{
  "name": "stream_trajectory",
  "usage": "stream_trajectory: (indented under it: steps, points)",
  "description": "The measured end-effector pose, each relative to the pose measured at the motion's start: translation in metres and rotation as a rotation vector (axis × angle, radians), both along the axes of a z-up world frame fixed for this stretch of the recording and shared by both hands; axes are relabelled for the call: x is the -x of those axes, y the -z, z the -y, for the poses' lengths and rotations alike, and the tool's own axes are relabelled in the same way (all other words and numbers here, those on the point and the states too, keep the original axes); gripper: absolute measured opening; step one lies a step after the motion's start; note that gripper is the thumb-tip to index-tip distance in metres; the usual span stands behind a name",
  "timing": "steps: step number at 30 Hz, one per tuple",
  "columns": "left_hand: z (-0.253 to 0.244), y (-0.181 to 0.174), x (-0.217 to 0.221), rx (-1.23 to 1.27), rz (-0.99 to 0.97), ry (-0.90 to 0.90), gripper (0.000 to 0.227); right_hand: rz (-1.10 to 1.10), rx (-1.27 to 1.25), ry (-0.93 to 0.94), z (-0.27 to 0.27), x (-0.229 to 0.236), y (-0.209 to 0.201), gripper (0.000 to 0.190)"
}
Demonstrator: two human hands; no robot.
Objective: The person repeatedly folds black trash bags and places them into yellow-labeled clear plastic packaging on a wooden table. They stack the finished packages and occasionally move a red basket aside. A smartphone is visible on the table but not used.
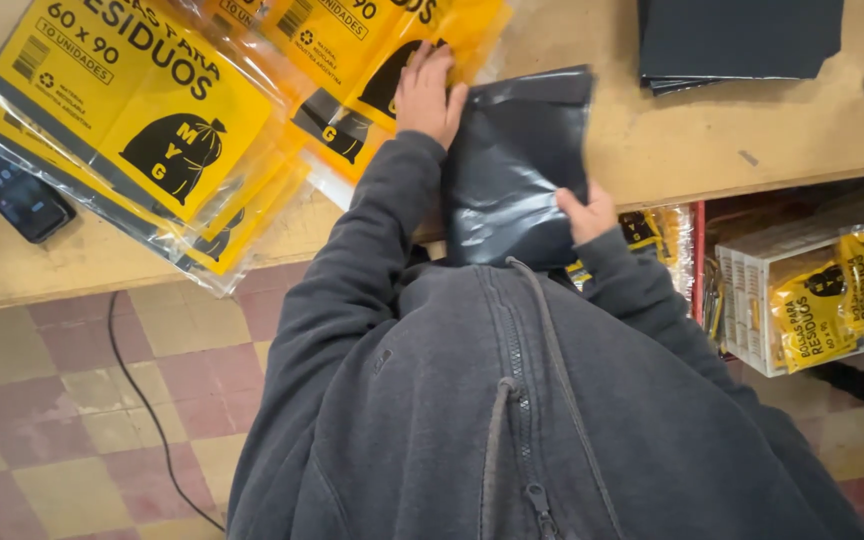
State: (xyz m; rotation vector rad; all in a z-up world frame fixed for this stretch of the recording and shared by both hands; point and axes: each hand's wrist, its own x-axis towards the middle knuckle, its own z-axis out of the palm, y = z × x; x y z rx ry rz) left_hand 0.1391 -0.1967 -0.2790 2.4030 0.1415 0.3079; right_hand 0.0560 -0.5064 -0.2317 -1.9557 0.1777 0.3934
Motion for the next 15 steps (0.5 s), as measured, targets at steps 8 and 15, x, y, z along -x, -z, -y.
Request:
stream_trajectory:
  steps: [8, 15]
  points:
    - [-0.024, 0.033, -0.004, -0.054, 0.257, 0.324, 0.025, 0.099, -0.174, -0.57, -0.049, -0.046, 0.041, 0.047]
    - [-0.025, -0.038, 0.027, -0.202, 0.541, 0.323, 0.011, 0.025, -0.214, -0.194, -0.1, -0.128, 0.058, 0.041]
